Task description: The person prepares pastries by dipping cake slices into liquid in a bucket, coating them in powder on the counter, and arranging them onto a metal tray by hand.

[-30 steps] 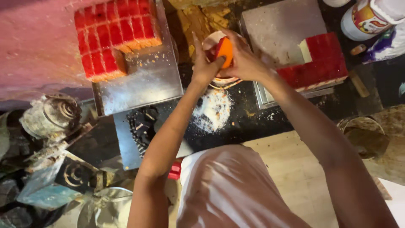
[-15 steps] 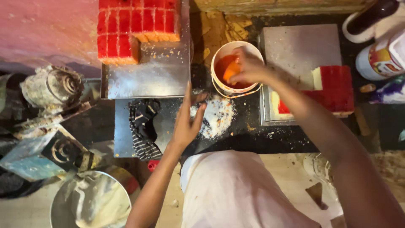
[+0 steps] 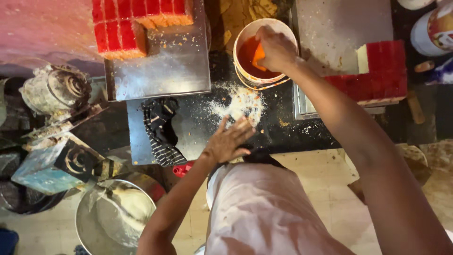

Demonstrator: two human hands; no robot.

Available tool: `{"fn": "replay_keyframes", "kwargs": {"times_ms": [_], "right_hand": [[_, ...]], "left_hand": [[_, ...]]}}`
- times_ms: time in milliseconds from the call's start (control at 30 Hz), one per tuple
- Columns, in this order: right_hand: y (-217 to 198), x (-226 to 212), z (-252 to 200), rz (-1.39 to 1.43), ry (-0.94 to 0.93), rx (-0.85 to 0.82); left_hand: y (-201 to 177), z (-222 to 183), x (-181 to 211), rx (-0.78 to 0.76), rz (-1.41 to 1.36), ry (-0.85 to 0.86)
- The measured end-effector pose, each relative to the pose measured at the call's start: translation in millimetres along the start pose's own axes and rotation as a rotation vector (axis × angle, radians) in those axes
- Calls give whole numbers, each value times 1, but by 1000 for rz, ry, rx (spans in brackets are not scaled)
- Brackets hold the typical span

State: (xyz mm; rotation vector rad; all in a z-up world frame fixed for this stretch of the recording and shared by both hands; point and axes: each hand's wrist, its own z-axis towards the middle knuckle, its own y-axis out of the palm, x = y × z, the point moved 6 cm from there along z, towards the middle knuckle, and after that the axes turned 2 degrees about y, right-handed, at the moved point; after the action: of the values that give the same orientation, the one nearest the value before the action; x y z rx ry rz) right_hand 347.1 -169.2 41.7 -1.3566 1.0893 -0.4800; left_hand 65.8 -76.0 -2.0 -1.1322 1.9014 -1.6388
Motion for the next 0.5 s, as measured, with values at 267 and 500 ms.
{"fn": "replay_keyframes", "kwargs": {"times_ms": [267,500], "right_hand": [[-87,-17,-58,361,-18,215],[-84,-62,-119,716,-264,471]], "left_hand": [[14,-14,-73,228,-54,-426],[22,22,-59,68,-226,-417]]}}
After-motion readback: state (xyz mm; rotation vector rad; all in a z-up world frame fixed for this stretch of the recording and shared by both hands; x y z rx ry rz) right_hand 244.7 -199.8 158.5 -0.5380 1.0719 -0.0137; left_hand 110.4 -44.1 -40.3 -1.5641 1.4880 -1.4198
